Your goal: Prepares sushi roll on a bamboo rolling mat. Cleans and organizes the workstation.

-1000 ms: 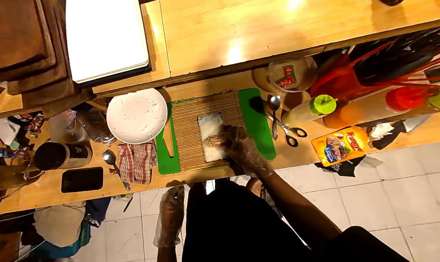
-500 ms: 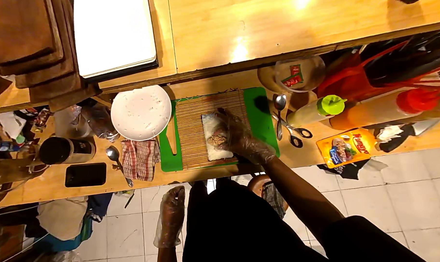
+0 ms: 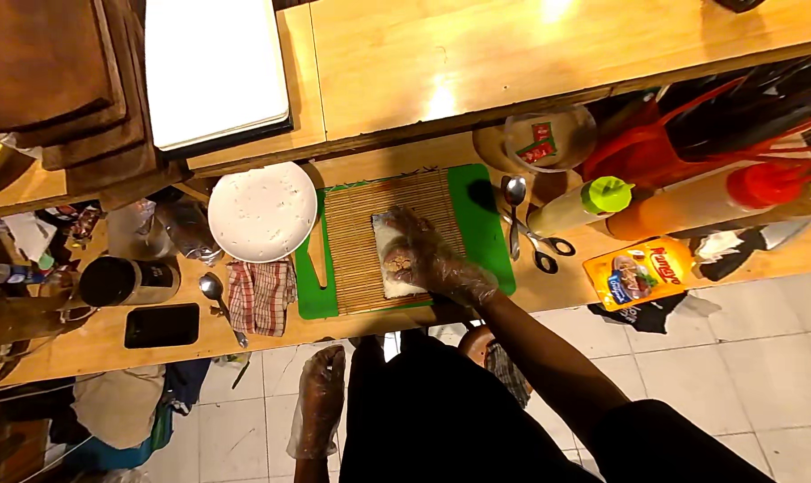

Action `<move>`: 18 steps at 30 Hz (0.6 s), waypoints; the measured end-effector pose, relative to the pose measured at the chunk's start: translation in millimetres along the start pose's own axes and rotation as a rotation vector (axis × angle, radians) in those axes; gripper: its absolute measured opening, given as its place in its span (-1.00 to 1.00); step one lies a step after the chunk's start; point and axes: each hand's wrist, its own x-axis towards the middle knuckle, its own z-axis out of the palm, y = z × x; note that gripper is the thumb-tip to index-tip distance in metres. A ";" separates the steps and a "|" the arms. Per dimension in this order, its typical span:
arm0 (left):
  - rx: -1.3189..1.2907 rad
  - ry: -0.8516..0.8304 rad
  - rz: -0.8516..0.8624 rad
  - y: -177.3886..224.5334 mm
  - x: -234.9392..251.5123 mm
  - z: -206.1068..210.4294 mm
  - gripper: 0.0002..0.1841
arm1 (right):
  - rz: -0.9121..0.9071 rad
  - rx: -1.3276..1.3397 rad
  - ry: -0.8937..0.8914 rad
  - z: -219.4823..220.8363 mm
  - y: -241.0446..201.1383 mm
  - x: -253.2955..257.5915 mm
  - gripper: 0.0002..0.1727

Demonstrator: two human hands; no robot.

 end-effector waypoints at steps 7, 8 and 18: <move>0.032 0.026 0.032 8.5 -0.7 -2.3 -0.74 | 0.167 0.167 0.152 -25.6 3.3 -28.1 -0.17; 0.037 0.039 0.049 10.0 0.5 -2.8 -0.74 | 0.198 0.148 0.234 -33.8 7.6 -37.7 -0.22; 0.237 0.115 0.435 38.8 41.2 0.9 -0.62 | 0.476 -0.023 0.383 -38.3 19.0 -107.1 -0.60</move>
